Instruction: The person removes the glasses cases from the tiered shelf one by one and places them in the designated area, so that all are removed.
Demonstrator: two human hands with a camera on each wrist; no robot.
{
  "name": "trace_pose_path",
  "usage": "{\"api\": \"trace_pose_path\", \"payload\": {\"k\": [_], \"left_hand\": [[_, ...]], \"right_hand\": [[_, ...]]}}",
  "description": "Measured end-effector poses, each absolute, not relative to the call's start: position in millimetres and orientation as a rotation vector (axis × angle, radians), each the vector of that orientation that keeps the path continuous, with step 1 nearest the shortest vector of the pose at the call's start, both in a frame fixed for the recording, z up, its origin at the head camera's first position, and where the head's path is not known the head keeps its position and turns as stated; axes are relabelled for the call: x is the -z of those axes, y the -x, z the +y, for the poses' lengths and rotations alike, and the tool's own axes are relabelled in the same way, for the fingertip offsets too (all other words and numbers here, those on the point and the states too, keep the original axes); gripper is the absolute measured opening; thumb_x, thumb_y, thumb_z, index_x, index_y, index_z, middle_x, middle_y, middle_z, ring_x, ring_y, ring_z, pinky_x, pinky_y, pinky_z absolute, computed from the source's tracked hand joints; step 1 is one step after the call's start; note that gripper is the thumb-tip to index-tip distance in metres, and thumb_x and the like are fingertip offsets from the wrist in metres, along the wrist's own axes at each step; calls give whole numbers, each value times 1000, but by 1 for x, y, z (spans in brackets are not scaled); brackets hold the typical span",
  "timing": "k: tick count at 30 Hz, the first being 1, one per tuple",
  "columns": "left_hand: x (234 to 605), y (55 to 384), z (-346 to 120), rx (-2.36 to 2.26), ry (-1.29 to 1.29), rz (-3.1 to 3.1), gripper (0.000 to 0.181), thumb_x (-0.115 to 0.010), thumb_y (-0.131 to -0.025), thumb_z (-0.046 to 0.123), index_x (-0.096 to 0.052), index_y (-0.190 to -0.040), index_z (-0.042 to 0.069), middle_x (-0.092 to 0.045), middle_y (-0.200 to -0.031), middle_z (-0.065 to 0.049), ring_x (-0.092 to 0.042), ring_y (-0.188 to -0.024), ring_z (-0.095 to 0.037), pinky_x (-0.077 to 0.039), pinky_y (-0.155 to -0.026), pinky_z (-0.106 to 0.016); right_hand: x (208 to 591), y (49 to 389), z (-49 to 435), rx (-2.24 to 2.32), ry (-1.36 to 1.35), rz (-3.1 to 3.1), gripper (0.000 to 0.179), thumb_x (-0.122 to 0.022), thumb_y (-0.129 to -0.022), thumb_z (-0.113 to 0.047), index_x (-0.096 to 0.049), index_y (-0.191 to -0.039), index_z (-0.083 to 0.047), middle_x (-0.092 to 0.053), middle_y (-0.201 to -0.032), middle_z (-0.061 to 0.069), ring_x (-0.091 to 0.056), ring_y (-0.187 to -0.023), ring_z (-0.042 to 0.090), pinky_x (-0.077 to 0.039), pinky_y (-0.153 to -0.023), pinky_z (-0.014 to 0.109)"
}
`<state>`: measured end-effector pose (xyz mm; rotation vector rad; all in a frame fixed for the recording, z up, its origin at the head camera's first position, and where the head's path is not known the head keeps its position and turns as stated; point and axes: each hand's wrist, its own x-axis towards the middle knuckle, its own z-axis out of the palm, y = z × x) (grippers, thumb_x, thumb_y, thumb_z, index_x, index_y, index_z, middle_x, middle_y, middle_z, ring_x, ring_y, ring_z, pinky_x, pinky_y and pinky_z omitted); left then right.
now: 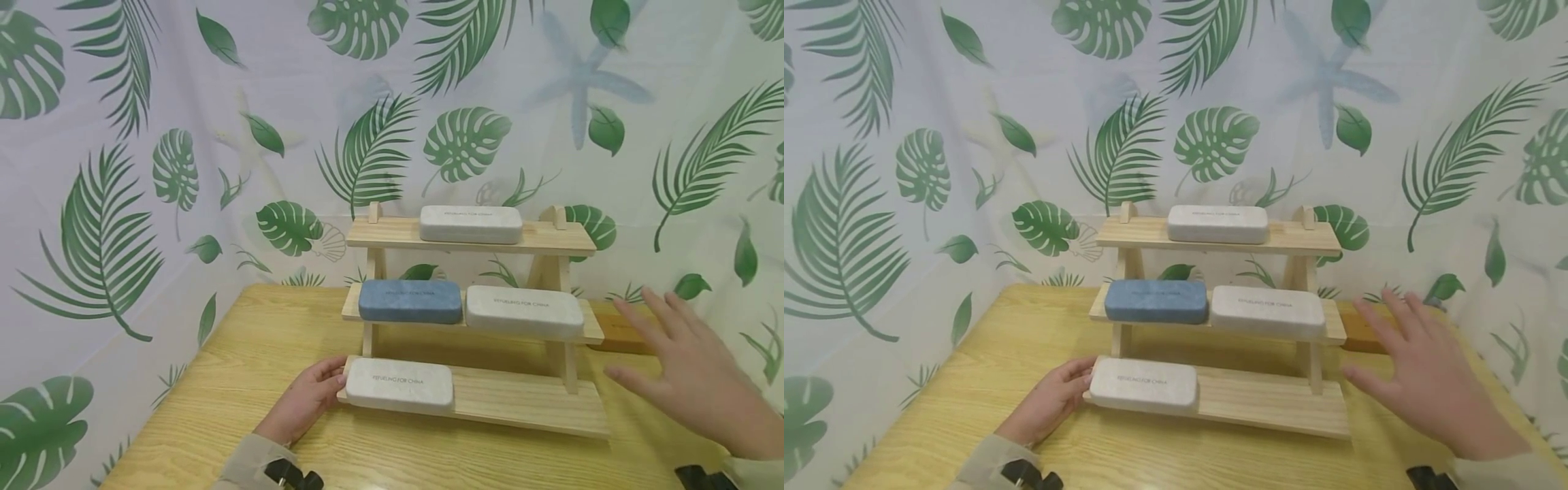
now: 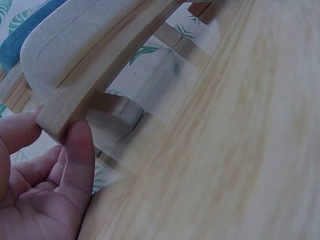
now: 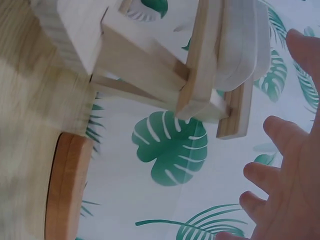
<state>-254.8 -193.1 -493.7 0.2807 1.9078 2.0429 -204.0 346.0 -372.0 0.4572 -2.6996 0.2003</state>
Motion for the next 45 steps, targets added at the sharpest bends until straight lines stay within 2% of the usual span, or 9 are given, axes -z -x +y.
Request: {"api": "trace_pose_path", "payload": {"k": [14, 21, 27, 35, 36, 38, 41, 43, 45], "left_hand": [[494, 255, -192, -2038, -292, 1903, 57, -52, -108, 16, -29, -155, -6, -50, -140, -21, -59, -117, -23, -53, -91, -33], [494, 256, -192, -2036, -292, 1908, 58, -52, -108, 17, -29, -155, -6, -50, -141, -21, -59, -117, -23, -53, -92, -34], [496, 256, -193, -2033, -295, 1914, 57, -52, -108, 17, -29, -155, -7, -51, -139, -21, -59, -116, -23, -53, -91, -34], [496, 257, -193, -2031, -303, 1910, 59, -53, -108, 19, -29, -155, -7, -51, -141, -21, -59, -118, -24, -53, -93, -35], [496, 257, -193, -2030, -303, 1911, 59, -53, -108, 19, -29, -155, -7, -51, -141, -21, -59, -119, -25, -53, -94, -35], [496, 257, -193, -2030, -303, 1918, 59, -53, -108, 19, -29, -155, -7, -51, -141, -21, -58, -120, -25, -52, -95, -35], [496, 256, -193, -2026, -310, 1927, 58, -52, -108, 19, -30, -154, -8, -51, -141, -22, -58, -120, -25, -52, -96, -35], [495, 256, -193, -2028, -310, 1930, 58, -52, -108, 18, -30, -154, -8, -51, -141, -23, -58, -120, -25, -52, -96, -35], [495, 256, -193, -2032, -305, 1927, 57, -53, -107, 18, -31, -154, -8, -51, -140, -23, -58, -119, -24, -52, -96, -35]], "right_hand": [[364, 184, 330, -165, -502, -2698, 100, -73, -88, -55, -20, -164, -18, -15, -163, 29, -1, -148, 52, 15, -116, 53], [357, 172, 318, -238, -568, -2706, 101, -77, -86, -52, -21, -164, -21, -12, -166, 21, 0, -150, 47, 13, -115, 59], [349, 164, 303, -248, -664, -2663, 100, -80, -83, -52, -27, -163, -24, -19, -166, 16, -6, -151, 44, 7, -118, 59], [345, 155, 280, -213, -770, -2645, 99, -78, -83, -55, -27, -162, -26, -13, -168, 8, -5, -153, 35, 10, -120, 43], [346, 154, 276, -218, -783, -2652, 99, -78, -83, -55, -26, -163, -26, -14, -168, 8, -6, -153, 36, 7, -120, 45], [347, 154, 270, -235, -810, -2668, 99, -78, -83, -55, -26, -162, -28, -15, -168, 8, -9, -152, 37, -4, -120, 57], [350, 154, 259, -277, -851, -2698, 98, -77, -84, -57, -25, -162, -32, -18, -167, 6, -12, -152, 36, -26, -107, 72], [353, 155, 252, -285, -888, -2693, 97, -76, -83, -59, -26, -162, -33, -18, -167, 5, -14, -152, 35, -36, -98, 72], [358, 156, 244, -286, -926, -2675, 96, -75, -83, -62, -27, -162, -32, -18, -168, 4, -15, -152, 34, -38, -98, 70]]}}
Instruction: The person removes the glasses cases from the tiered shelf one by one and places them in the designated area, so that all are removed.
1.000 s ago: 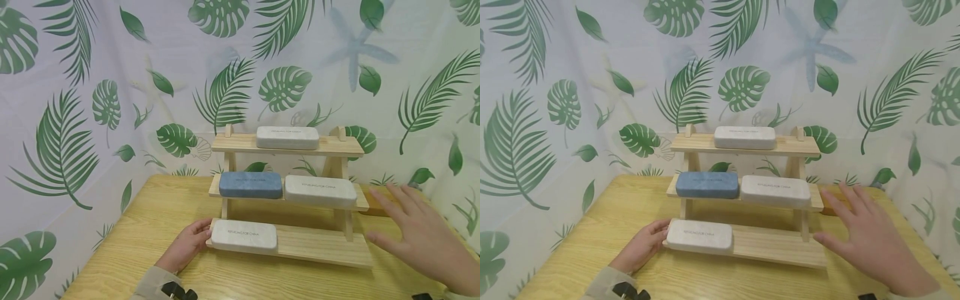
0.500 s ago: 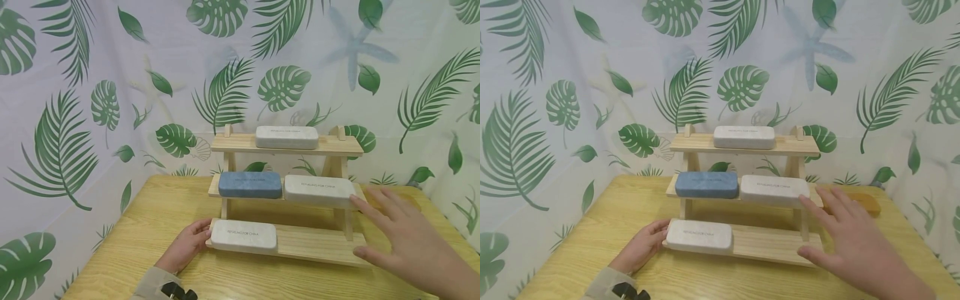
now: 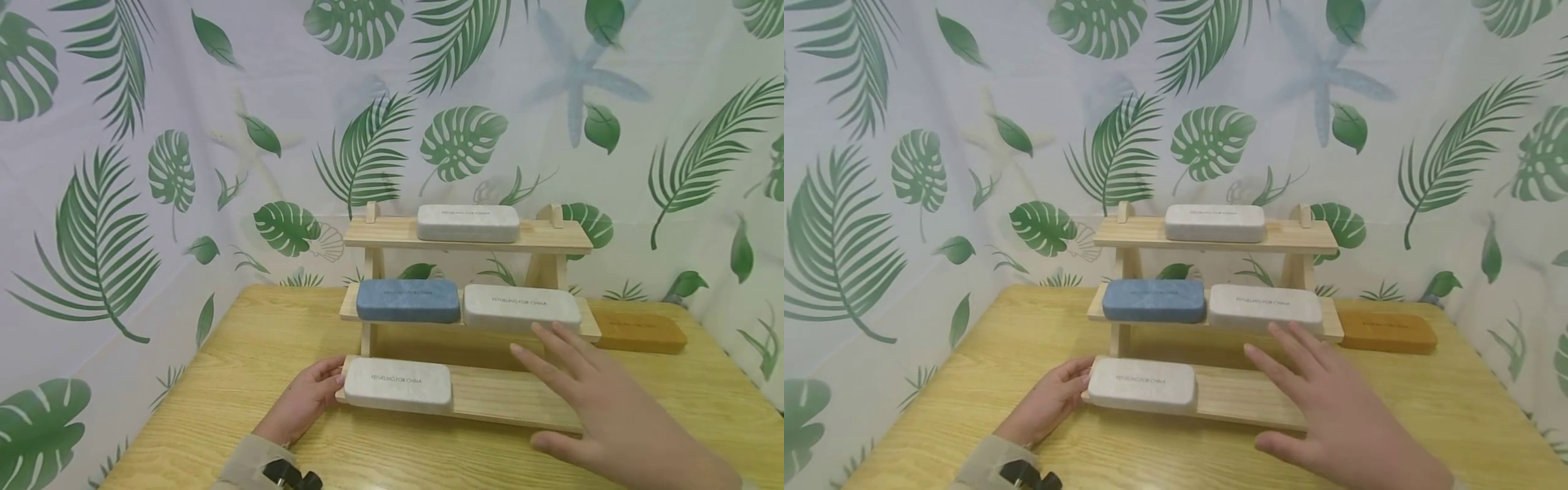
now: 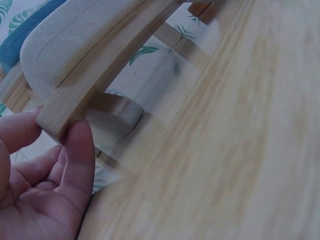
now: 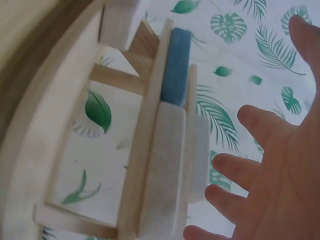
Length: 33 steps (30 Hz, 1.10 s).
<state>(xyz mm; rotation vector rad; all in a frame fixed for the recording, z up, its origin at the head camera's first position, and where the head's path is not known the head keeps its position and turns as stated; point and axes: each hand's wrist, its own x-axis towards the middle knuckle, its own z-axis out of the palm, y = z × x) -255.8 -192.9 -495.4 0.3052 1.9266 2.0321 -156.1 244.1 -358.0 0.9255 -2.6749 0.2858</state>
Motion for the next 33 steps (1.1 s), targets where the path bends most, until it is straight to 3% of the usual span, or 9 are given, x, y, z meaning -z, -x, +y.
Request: {"api": "trace_pose_path", "payload": {"k": [14, 23, 33], "left_hand": [[495, 255, -192, -2022, -295, 1932, 57, -53, -107, 19, -31, -154, -7, -54, -139, -20, -59, -118, -25, -53, -95, -37], [494, 256, -192, -2021, -295, 1933, 56, -52, -108, 18, -31, -154, -6, -53, -139, -21, -59, -118, -24, -53, -94, -35], [493, 254, -191, -2018, -304, 1936, 55, -51, -108, 16, -31, -154, -7, -53, -139, -22, -59, -118, -23, -52, -95, -34]], "right_hand": [[390, 165, 195, -319, -1044, -2638, 90, -62, -87, -73, -28, -161, -35, -25, -165, 2, -26, -148, 33, -36, -105, 64], [410, 181, 174, -403, -1055, -2641, 87, -67, -87, -68, -39, -158, -27, -32, -162, 9, -32, -146, 38, -38, -106, 63], [423, 190, 157, -393, -1045, -2728, 87, -66, -88, -67, -36, -159, -27, -32, -162, 11, -28, -147, 40, -36, -106, 66]]}}
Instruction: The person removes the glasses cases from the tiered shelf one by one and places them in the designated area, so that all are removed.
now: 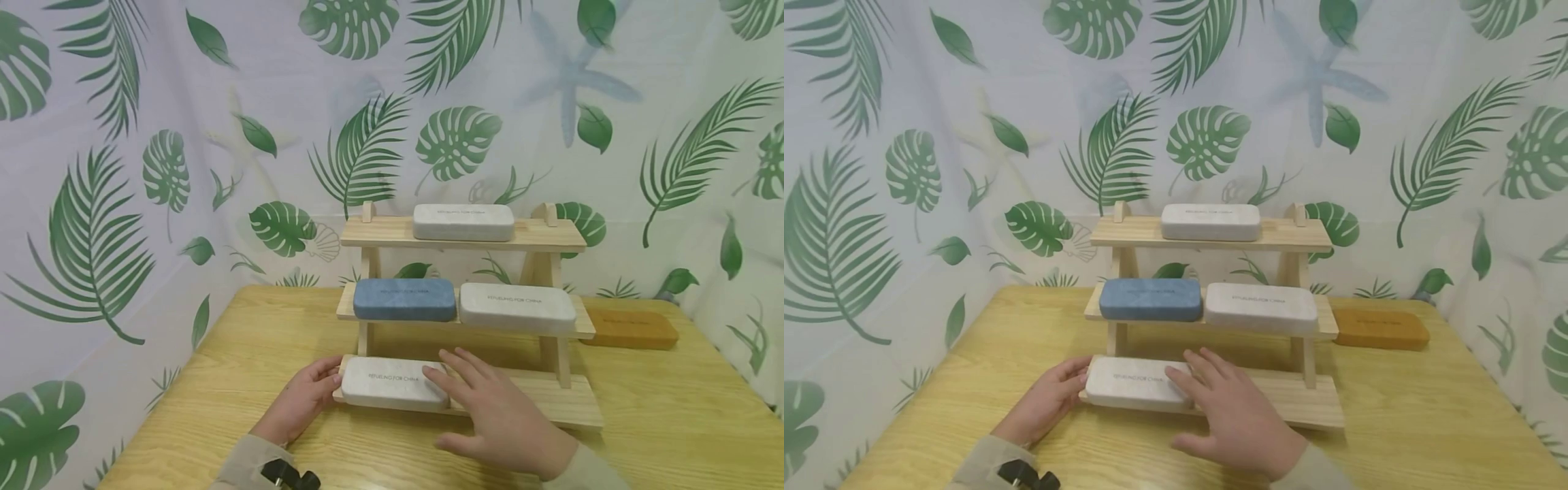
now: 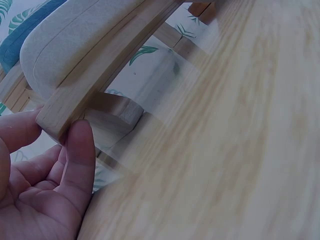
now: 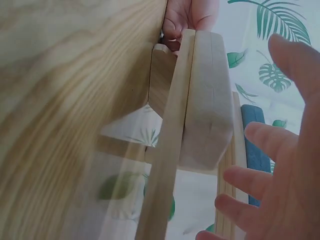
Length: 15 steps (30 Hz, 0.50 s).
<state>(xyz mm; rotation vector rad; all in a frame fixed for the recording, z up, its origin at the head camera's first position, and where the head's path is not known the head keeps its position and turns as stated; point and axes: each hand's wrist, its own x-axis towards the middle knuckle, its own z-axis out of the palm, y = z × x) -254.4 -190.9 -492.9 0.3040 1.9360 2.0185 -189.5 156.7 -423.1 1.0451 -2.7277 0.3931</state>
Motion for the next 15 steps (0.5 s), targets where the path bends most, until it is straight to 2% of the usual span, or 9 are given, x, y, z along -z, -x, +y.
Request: {"api": "trace_pose_path", "payload": {"k": [15], "left_hand": [[492, 254, -191, -2011, -302, 1951, 56, -51, -108, 18, -31, -154, -7, -53, -139, -22, -58, -120, -24, -52, -95, -36]], "right_hand": [[426, 201, 132, -481, -1007, -2769, 87, -68, -87, -66, -39, -158, -25, -32, -162, 11, -31, -145, 39, -37, -106, 65]]}}
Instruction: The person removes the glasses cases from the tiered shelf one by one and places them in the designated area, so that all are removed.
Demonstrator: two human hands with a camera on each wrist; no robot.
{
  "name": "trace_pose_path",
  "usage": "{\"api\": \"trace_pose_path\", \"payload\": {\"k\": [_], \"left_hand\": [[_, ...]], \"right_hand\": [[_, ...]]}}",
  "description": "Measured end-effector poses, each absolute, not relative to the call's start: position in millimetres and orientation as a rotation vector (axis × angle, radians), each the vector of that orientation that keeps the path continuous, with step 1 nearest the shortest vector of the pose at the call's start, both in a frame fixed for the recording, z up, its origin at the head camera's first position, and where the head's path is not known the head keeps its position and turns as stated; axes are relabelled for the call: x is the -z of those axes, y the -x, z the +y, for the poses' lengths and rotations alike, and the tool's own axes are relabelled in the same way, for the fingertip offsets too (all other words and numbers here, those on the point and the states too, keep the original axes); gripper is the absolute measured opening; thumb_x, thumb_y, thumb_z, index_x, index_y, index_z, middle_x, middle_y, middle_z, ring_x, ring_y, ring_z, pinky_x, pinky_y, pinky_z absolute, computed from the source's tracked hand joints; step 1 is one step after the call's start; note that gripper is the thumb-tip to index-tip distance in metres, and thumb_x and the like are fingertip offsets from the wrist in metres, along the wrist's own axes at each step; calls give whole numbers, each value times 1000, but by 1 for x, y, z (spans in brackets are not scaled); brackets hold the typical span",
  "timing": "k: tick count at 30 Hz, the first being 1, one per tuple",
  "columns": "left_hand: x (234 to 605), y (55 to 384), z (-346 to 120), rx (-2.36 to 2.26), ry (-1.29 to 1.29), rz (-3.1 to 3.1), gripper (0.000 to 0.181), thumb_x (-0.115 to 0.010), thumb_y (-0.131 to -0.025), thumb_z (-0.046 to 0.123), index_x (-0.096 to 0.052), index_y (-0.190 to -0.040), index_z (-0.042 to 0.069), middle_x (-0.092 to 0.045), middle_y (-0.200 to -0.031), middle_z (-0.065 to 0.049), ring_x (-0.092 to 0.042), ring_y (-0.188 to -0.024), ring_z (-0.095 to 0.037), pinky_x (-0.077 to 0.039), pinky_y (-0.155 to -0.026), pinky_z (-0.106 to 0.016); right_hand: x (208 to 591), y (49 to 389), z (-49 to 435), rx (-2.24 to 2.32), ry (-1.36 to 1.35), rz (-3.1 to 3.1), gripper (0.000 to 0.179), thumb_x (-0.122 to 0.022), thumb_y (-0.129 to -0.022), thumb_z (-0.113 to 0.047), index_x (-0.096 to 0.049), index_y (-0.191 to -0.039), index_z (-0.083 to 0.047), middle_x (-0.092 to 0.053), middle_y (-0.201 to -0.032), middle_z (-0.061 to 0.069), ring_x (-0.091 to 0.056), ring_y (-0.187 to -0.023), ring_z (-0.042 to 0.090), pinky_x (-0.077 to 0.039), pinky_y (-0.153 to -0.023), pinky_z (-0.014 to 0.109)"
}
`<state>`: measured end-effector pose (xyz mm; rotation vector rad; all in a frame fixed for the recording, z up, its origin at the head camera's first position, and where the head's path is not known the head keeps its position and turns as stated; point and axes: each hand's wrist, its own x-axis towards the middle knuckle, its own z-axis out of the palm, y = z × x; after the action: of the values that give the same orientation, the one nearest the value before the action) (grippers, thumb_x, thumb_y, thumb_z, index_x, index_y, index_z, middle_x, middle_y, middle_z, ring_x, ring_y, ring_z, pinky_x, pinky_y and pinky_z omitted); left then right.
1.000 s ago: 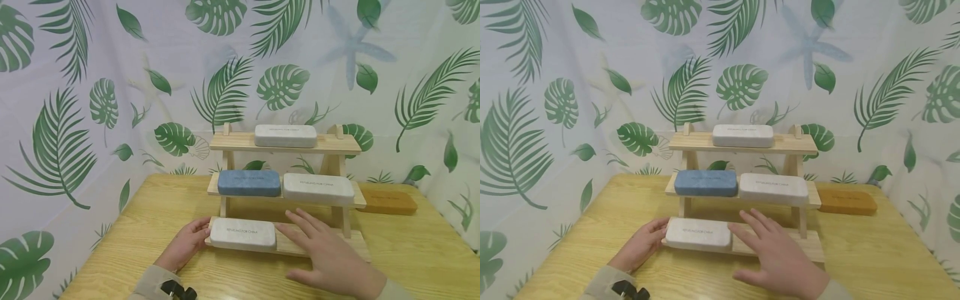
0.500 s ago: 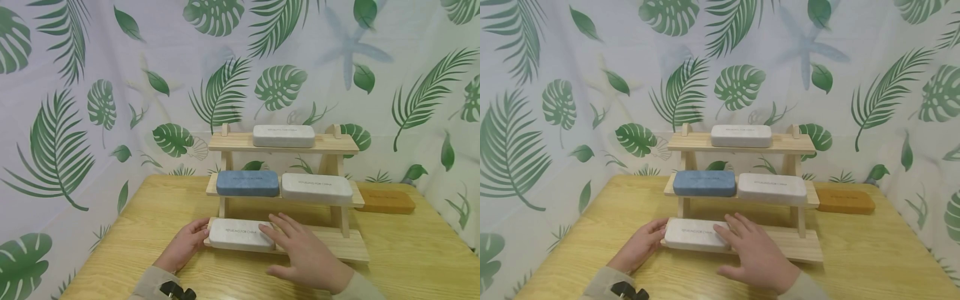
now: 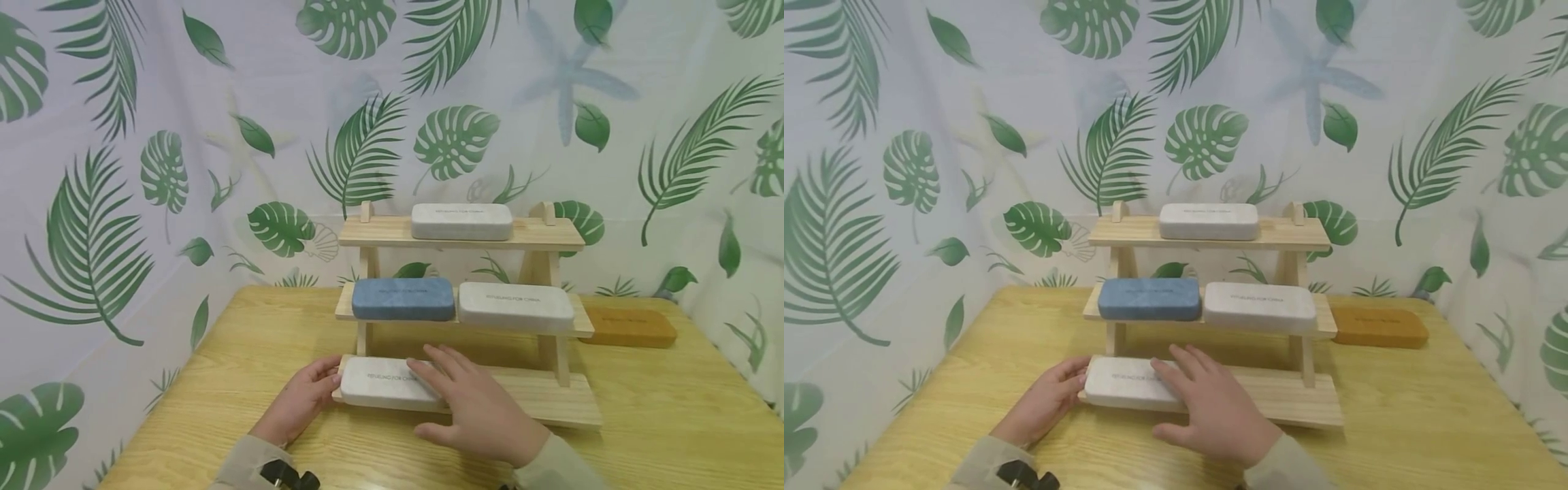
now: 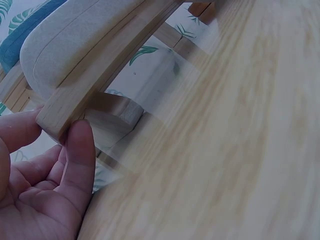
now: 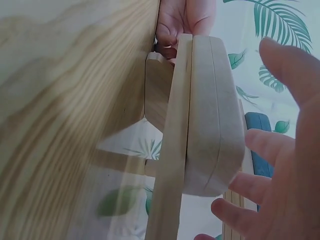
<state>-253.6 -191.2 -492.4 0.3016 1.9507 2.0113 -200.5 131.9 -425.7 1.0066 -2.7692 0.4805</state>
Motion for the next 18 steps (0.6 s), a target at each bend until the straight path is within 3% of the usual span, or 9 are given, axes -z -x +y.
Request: {"api": "trace_pose_path", "payload": {"k": [18], "left_hand": [[495, 254, -192, -2013, -303, 1946, 56, -50, -108, 17, -30, -154, -8, -52, -139, -22, -58, -119, -26, -52, -95, -36]], "right_hand": [[429, 214, 108, -514, -1018, -2843, 90, -69, -85, -68, -38, -158, -26, -34, -161, 12, -32, -145, 37, -37, -107, 61]]}}
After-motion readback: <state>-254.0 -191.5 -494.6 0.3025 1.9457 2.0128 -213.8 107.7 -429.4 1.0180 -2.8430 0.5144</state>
